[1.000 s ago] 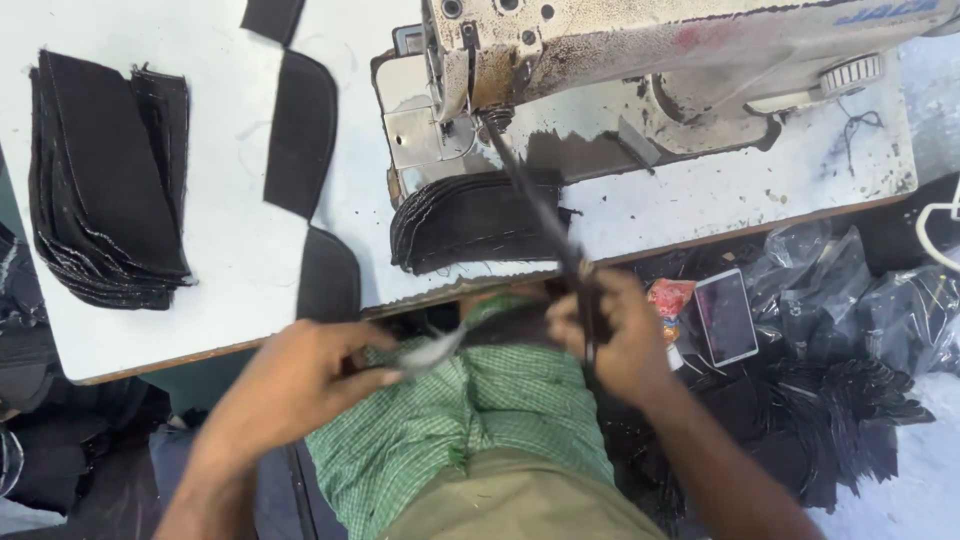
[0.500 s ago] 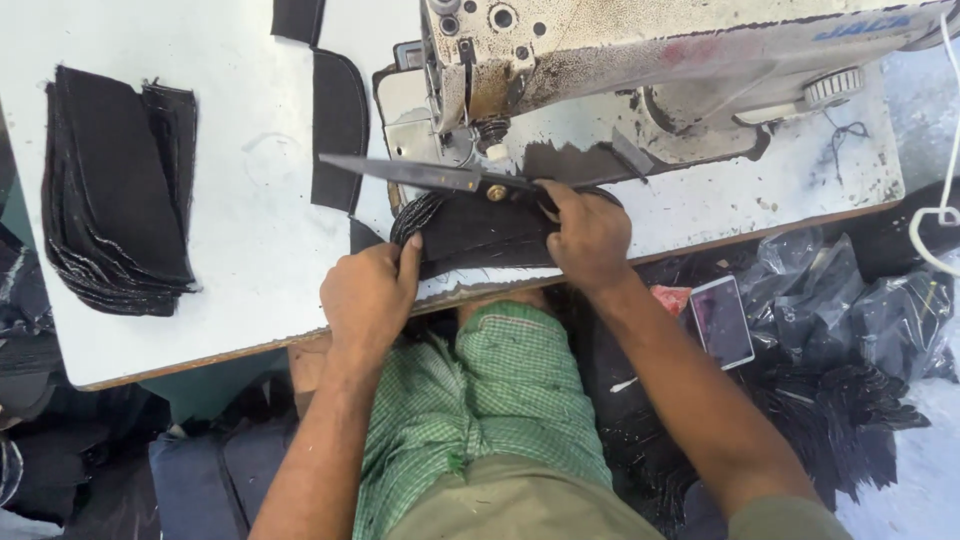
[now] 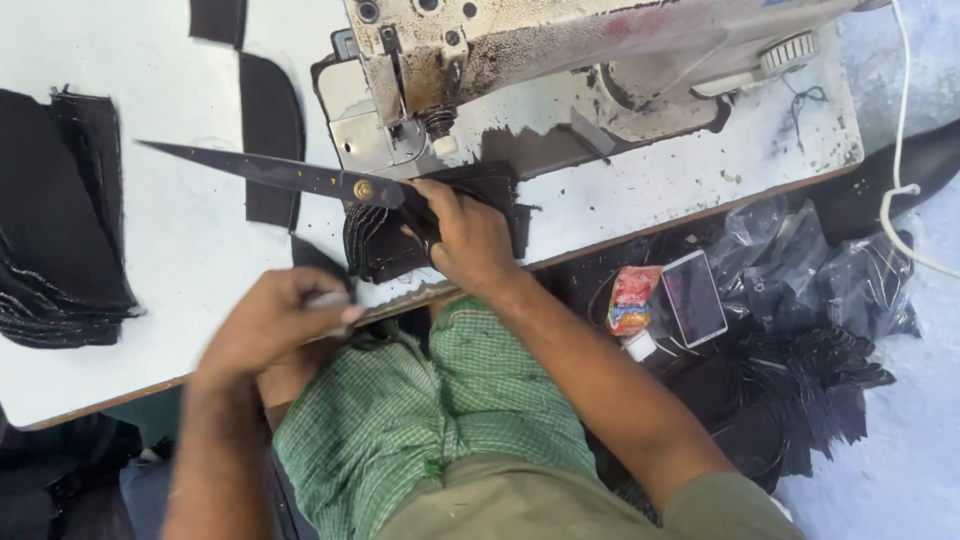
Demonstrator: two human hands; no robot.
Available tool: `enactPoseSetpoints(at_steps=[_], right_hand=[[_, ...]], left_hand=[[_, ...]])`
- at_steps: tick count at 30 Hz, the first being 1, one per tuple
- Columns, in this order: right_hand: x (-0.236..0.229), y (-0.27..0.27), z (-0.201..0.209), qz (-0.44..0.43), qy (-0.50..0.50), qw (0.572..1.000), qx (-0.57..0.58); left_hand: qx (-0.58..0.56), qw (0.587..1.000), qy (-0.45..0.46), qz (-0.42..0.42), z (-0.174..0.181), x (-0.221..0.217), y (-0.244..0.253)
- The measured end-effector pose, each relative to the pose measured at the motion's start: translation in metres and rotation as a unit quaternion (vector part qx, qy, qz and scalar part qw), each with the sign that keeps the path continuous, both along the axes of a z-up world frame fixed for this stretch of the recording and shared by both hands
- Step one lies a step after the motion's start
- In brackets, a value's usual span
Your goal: The person uses a pair of scissors to trim the edges of a stack of black fabric pieces. They hold the fabric with one hand and cut along the edges with the other, occasionally adjusting the stack on the table.
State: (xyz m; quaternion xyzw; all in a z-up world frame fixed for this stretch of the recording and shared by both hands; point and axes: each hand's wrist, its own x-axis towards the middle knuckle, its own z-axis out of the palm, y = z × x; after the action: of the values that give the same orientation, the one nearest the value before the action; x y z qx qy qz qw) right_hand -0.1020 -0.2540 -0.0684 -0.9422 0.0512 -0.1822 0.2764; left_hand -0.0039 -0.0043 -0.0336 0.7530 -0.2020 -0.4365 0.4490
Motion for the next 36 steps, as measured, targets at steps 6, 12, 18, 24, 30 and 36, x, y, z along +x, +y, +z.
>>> enactPoseSetpoints(at_steps=[6, 12, 18, 24, 30, 36], right_hand=[[0.002, -0.001, -0.001, -0.005, 0.006, 1.0, 0.023], [-0.018, 0.001, 0.035, 0.003, 0.049, 0.991, 0.121], [-0.128, -0.018, 0.017, 0.079, 0.185, 0.879, 0.433], [-0.217, -0.025, -0.006, 0.096, 0.43, 0.68, 0.586], [-0.182, -0.01, -0.001, 0.124, 0.418, 0.736, 0.518], [-0.154, 0.01, 0.021, 0.088, 0.354, 0.773, 0.519]], left_hand=[[0.056, 0.994, 0.089, 0.006, 0.01, -0.012, 0.041], [0.121, 0.982, 0.027, 0.145, 0.018, -0.043, 0.031], [0.058, 0.985, -0.016, 0.159, 0.037, -0.043, 0.024], [0.073, 0.989, -0.053, 0.118, 0.031, -0.043, 0.029], [0.09, 0.988, -0.079, 0.098, 0.032, -0.045, 0.03], [0.128, 0.982, -0.127, 0.051, 0.044, -0.058, 0.037]])
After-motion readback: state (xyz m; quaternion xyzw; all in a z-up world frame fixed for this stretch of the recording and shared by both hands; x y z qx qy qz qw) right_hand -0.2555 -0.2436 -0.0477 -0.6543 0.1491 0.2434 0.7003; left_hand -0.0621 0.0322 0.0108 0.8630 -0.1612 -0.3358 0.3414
